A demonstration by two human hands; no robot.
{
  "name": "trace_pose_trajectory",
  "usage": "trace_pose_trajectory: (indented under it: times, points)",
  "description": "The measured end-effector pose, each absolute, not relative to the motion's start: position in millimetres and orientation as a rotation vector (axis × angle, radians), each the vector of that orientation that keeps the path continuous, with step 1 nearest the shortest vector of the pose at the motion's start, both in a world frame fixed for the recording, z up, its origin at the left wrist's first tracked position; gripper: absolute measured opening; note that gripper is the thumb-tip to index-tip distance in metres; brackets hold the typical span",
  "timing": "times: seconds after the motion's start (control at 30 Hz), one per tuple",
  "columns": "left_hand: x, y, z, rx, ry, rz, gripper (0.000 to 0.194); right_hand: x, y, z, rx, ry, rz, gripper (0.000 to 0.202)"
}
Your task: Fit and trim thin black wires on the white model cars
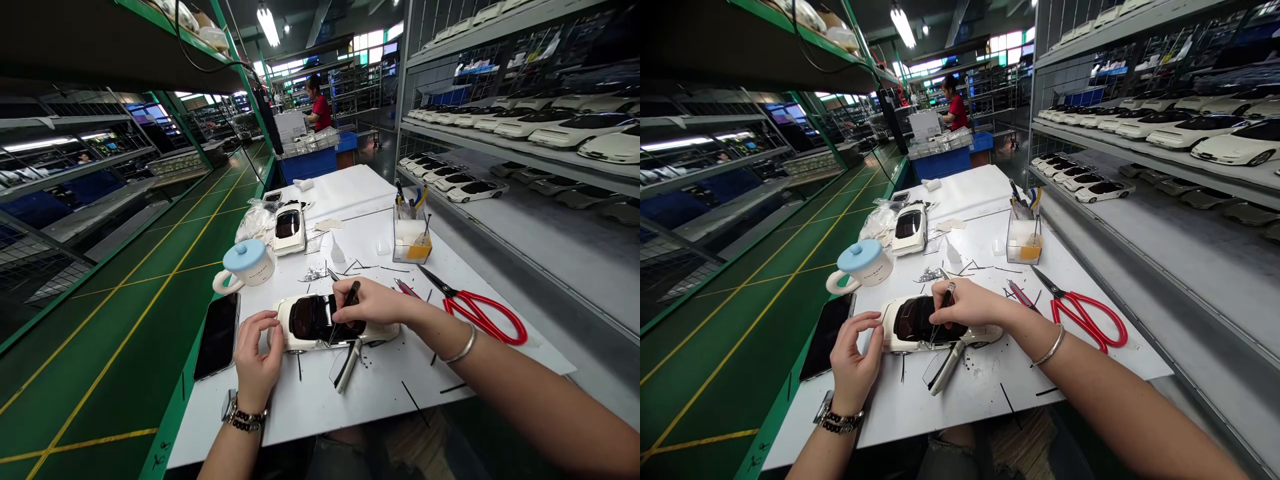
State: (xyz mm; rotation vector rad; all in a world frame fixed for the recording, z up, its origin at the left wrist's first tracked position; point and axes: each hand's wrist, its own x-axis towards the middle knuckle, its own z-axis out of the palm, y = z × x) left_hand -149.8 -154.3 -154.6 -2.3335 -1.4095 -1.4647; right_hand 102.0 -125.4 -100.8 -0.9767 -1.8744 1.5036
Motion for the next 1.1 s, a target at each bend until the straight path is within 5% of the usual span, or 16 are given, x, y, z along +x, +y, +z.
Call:
trace_pose_trajectory:
  times: [0.27, 0.53, 0.77, 1.1]
  points:
    - [-132.1, -165.4, -146.0, -2.574, -0.924, -1.073, 0.027, 114.4, -133.1, -105.7, -0.89, -1.587, 1.682, 0.027]
    - [-116.7, -170.0, -143.3, -2.481, -0.831, -1.058, 0.022, 123.8, -134.0, -105.0, -0.849, -1.476, 1.694, 0.029]
    - [-106.3, -160.1, -111.3, -2.866, -0.771, -1.17, 0.015, 139.6, -109.2, -87.4, -0.965, -1.374, 0.989, 0.021]
    - [-100.1, -156.2, -109.4, -3.022, -0.762, -1.544, 0.013, 80.3, -64.3, -100.3, -1.307, -1.941, 0.724, 0.018]
